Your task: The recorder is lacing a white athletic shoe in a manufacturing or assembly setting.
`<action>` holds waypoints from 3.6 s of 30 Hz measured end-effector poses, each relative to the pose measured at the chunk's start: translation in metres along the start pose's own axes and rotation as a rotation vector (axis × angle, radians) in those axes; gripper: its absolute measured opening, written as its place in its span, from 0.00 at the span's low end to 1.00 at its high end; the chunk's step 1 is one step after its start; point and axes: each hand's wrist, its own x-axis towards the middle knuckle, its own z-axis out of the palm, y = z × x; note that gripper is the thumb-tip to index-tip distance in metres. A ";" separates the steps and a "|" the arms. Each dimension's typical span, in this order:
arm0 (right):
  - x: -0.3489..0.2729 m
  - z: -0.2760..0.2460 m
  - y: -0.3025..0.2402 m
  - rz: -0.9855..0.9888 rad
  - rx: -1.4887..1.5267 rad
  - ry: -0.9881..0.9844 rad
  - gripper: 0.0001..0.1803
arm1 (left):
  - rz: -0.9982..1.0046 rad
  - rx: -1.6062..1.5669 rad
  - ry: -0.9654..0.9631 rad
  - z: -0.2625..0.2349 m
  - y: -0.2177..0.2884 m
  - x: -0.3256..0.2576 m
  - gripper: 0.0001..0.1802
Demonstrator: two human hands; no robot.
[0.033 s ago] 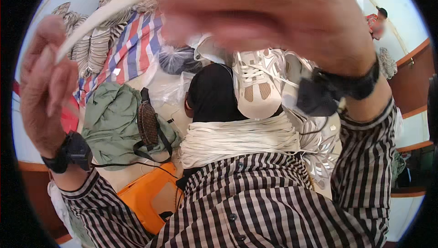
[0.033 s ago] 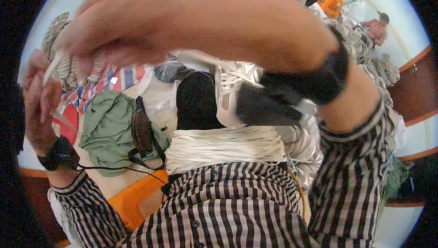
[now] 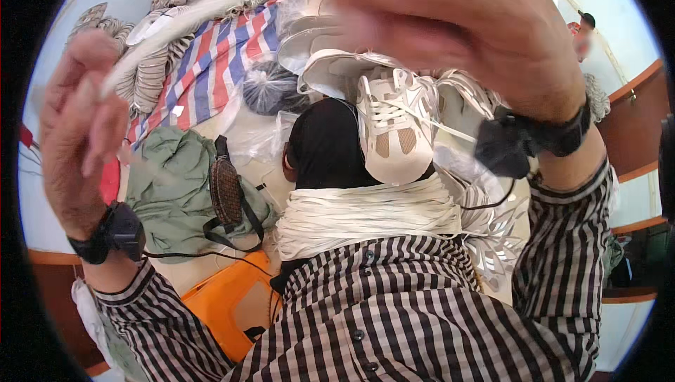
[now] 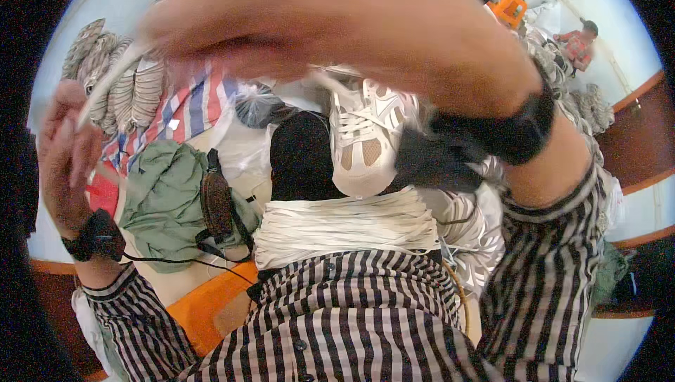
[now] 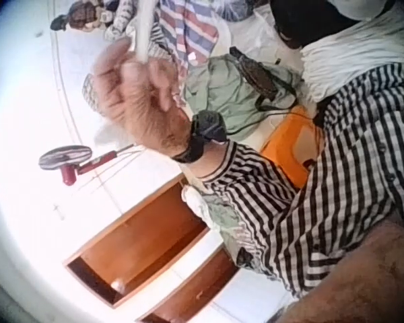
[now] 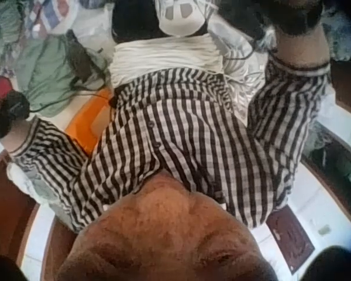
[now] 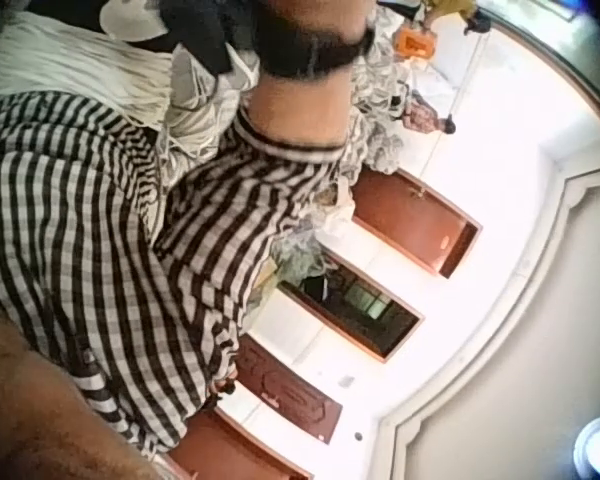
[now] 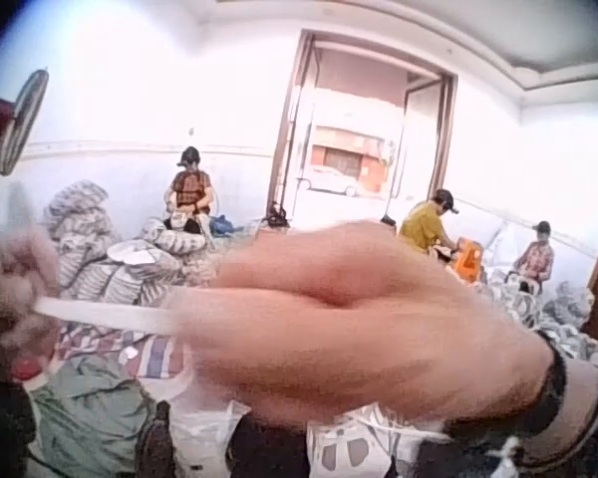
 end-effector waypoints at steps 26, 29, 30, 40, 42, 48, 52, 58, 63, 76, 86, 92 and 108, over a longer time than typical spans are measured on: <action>-0.090 -0.027 0.046 0.454 -0.305 0.133 0.13 | -0.283 -0.505 -0.519 0.193 -0.111 0.089 0.19; -0.105 -0.036 0.050 0.539 -0.250 0.167 0.13 | -0.360 -0.513 -0.475 0.175 -0.124 0.076 0.17; -0.110 -0.040 0.051 0.591 -0.246 0.159 0.13 | -0.387 -0.517 -0.471 0.170 -0.129 0.072 0.17; -0.149 -0.068 0.103 0.670 -0.456 0.242 0.15 | -0.443 -0.324 -0.370 0.156 -0.193 0.060 0.07; -0.146 -0.068 0.114 0.792 -0.530 0.280 0.13 | -0.469 -0.293 -0.325 0.156 -0.201 0.062 0.06; -0.094 -0.014 0.121 0.131 -1.152 0.303 0.13 | -0.452 -0.221 -0.337 0.170 -0.186 0.071 0.06; -0.053 0.025 0.114 0.338 -0.399 0.212 0.13 | -0.308 -0.316 -0.323 0.192 -0.168 0.085 0.05; -0.031 0.012 0.138 0.521 0.170 0.123 0.12 | -0.349 -0.267 -0.243 0.190 -0.161 0.091 0.04; -0.037 0.011 0.156 0.564 0.180 0.035 0.10 | -0.340 -0.150 -0.255 0.190 -0.169 0.088 0.03; -0.037 0.016 0.163 0.433 -0.038 0.071 0.13 | -0.281 -0.241 -0.289 0.183 -0.181 0.092 0.08; -0.059 0.007 0.170 0.183 -0.972 0.245 0.06 | 0.072 0.248 -0.028 0.204 -0.238 0.102 0.12; -0.047 0.019 0.193 -0.070 -1.096 0.096 0.04 | -0.214 0.145 -0.281 0.211 -0.266 0.132 0.22; -0.071 0.011 0.179 0.209 -1.159 -0.054 0.05 | -0.145 0.048 -0.307 0.219 -0.262 0.129 0.25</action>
